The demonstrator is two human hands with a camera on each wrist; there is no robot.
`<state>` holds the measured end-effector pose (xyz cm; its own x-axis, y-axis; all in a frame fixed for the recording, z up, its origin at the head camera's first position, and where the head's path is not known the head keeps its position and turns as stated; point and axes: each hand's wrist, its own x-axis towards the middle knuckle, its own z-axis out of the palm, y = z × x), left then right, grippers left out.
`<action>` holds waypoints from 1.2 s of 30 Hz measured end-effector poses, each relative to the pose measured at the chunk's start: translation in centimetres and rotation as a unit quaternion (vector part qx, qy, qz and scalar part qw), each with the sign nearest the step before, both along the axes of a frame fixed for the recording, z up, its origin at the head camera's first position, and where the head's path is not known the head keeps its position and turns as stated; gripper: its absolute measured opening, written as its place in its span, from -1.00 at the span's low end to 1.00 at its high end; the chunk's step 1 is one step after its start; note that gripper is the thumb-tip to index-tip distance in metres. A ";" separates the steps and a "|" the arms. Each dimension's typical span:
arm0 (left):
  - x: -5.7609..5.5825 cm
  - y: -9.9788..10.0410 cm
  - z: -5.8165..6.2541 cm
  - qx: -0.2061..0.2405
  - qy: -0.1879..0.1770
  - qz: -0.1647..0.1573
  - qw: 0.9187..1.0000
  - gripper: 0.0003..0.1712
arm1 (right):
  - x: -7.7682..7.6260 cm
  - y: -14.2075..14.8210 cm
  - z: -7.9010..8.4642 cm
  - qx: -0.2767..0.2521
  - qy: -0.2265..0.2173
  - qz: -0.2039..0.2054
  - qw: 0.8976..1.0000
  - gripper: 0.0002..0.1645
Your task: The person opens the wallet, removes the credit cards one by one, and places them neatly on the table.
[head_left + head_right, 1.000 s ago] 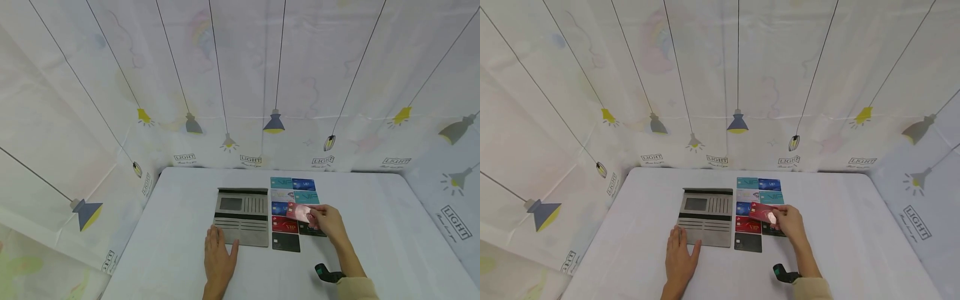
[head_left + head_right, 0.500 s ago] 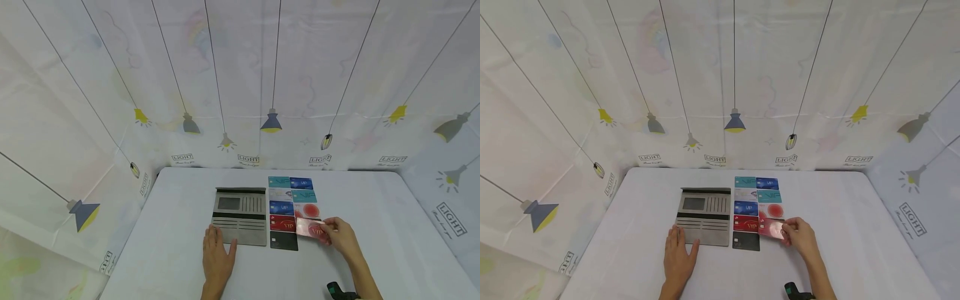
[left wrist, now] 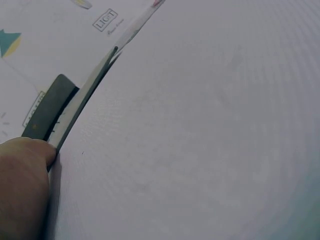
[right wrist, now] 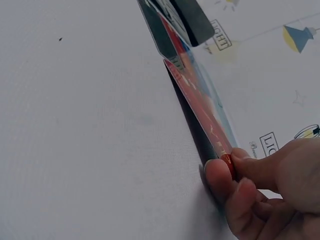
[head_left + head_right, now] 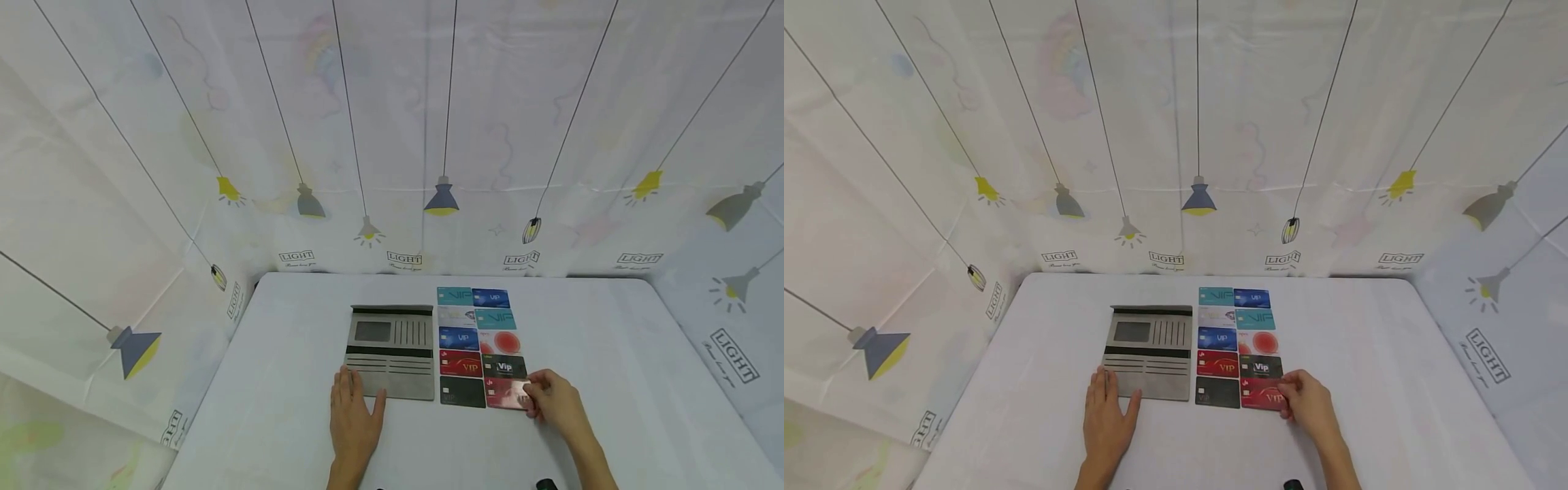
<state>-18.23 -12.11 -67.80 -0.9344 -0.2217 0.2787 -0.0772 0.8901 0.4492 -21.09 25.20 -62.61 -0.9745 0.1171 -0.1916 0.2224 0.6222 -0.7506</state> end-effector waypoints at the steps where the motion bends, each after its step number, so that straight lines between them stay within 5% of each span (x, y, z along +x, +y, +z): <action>1: 0.0 0.0 0.0 0.001 -0.001 0.000 1.000 -0.09 | 0.0 -0.1 0.0 0.009 0.003 0.000 1.000 -0.67; 21: 0.0 0.2 0.1 0.004 0.006 -0.005 1.000 -0.09 | -0.1 -1.1 0.5 0.148 -0.008 -0.001 0.989 -0.64; 36: 0.1 0.1 -0.2 0.001 0.037 -0.003 0.999 -0.11 | 0.0 -1.8 -0.1 0.173 0.007 -0.004 0.985 -0.73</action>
